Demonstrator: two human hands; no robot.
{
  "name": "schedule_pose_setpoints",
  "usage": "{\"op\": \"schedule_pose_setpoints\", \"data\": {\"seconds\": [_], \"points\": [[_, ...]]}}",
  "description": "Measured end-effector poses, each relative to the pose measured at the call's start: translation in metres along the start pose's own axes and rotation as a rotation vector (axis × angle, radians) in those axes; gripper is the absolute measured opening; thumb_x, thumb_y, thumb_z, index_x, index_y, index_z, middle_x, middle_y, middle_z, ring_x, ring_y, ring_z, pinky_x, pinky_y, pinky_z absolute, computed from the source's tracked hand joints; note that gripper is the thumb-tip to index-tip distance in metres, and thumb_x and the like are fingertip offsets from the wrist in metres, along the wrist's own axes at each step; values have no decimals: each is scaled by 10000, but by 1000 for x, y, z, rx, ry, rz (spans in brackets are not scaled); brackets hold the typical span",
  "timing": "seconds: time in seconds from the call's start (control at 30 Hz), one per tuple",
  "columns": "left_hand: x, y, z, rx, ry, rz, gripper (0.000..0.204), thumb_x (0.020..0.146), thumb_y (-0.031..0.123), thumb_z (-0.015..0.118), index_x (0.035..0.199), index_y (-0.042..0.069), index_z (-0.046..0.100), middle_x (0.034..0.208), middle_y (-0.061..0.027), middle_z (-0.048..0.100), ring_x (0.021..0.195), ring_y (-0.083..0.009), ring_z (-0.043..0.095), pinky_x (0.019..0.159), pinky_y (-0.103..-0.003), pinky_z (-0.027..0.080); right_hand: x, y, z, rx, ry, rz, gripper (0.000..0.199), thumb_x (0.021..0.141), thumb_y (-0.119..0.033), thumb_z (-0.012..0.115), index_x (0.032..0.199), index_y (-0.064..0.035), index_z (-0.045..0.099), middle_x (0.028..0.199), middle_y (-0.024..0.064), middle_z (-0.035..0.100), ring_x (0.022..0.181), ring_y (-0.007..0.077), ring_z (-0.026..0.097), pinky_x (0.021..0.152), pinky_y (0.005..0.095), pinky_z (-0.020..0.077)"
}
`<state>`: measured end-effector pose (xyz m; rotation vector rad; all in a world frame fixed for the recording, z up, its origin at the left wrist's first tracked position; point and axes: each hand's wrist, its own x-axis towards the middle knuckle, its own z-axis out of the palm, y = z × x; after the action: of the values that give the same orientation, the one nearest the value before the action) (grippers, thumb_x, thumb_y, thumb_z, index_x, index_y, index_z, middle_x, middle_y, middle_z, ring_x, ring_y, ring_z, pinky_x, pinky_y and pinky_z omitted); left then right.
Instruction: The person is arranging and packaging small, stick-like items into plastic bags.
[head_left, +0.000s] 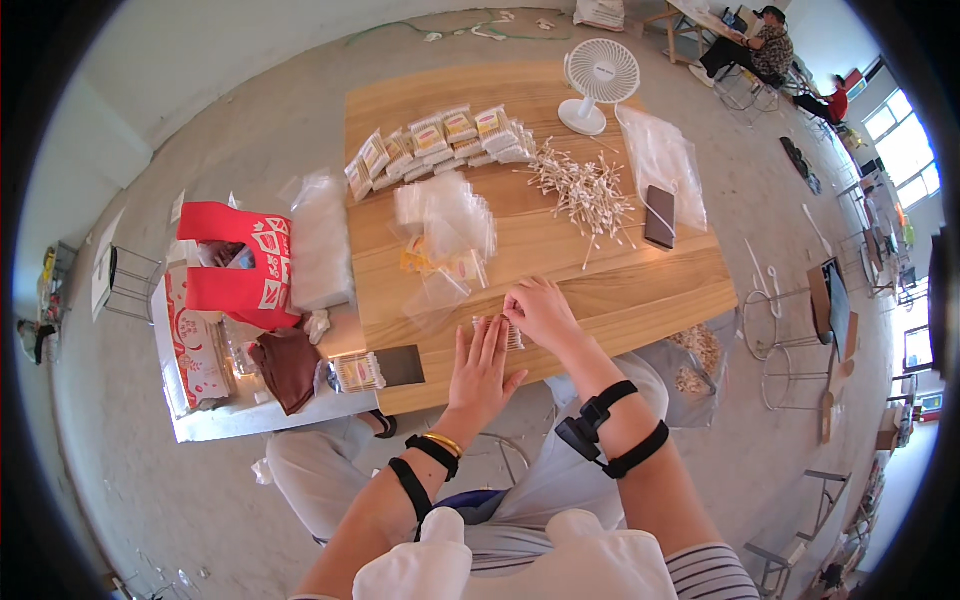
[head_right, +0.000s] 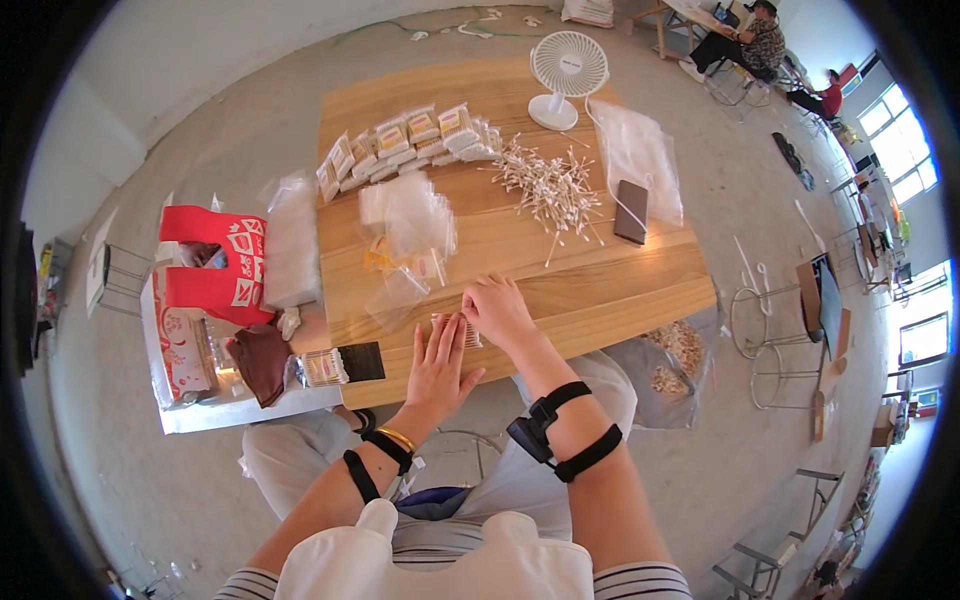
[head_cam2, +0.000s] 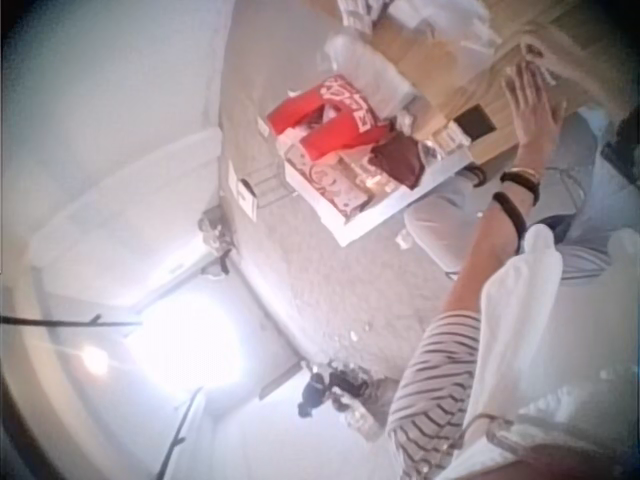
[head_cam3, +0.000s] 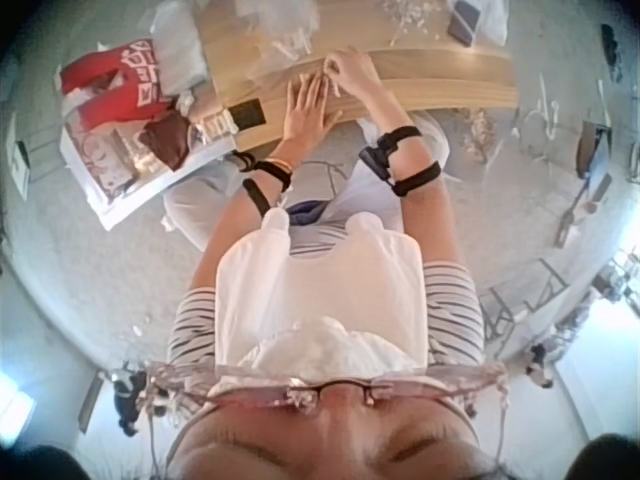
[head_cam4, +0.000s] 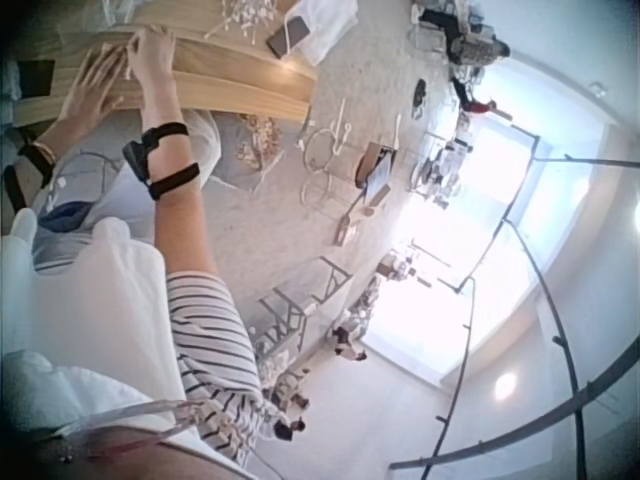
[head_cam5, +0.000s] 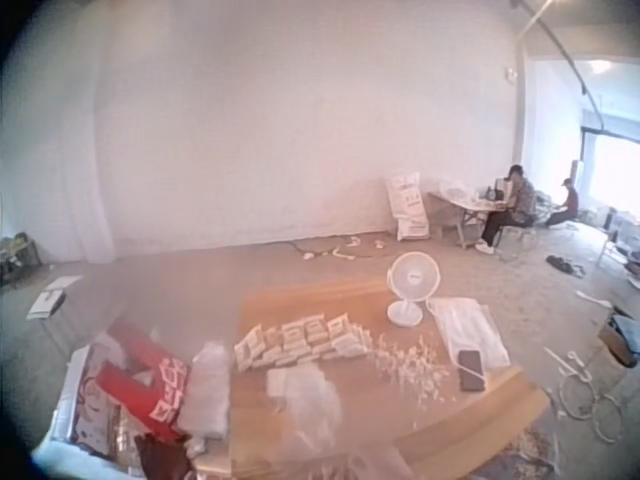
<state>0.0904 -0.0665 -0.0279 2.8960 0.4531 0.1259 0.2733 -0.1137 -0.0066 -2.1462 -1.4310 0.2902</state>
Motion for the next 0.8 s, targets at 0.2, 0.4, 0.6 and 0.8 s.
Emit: {"op": "schedule_pose_setpoints", "data": {"seconds": [0.2, 0.4, 0.6, 0.8], "points": [[-1, -1, 0, -4, 20, 10, 848, 980, 550, 449, 1558, -28, 223, 1614, -173, 260, 1513, -341, 200, 1225, -578, 111, -13, 53, -47, -326, 254, 221, 75, 821, -154, 686, 830, -85, 659, 891, 74, 647, 961, 322, 602, 857, 446, 474], [-3, -5, -1, -41, -26, 36, 872, 978, 574, 439, 1557, -39, 217, 1615, -195, 237, 1519, -355, 172, 1230, -568, 96, -71, -1, -19, -137, 82, 4, 460, 846, -207, 690, 1264, -46, 585, 1336, 174, 556, 1243, 369, 511, 1049, 485, 410], [-7, -15, -11, -66, 78, -95, 916, 985, 621, 375, 1548, -79, 196, 1641, -219, 161, 1541, -359, 94, 1233, -557, 57, -77, -29, 13, -182, -73, -34, 889, 845, -328, 676, 1540, 25, 249, 1618, 248, 201, 1521, 375, 174, 1247, 486, 146], [-1, -25, -7, 9, -32, -189, 938, 987, 640, 326, 1546, -98, 174, 1649, -236, 122, 1547, -356, 56, 1236, -544, 33, -68, -23, 33, -276, -50, -24, 867, 893, -417, 569, 1553, 32, 230, 1622, 262, 193, 1525, 382, 166, 1251, 478, 140]]}}
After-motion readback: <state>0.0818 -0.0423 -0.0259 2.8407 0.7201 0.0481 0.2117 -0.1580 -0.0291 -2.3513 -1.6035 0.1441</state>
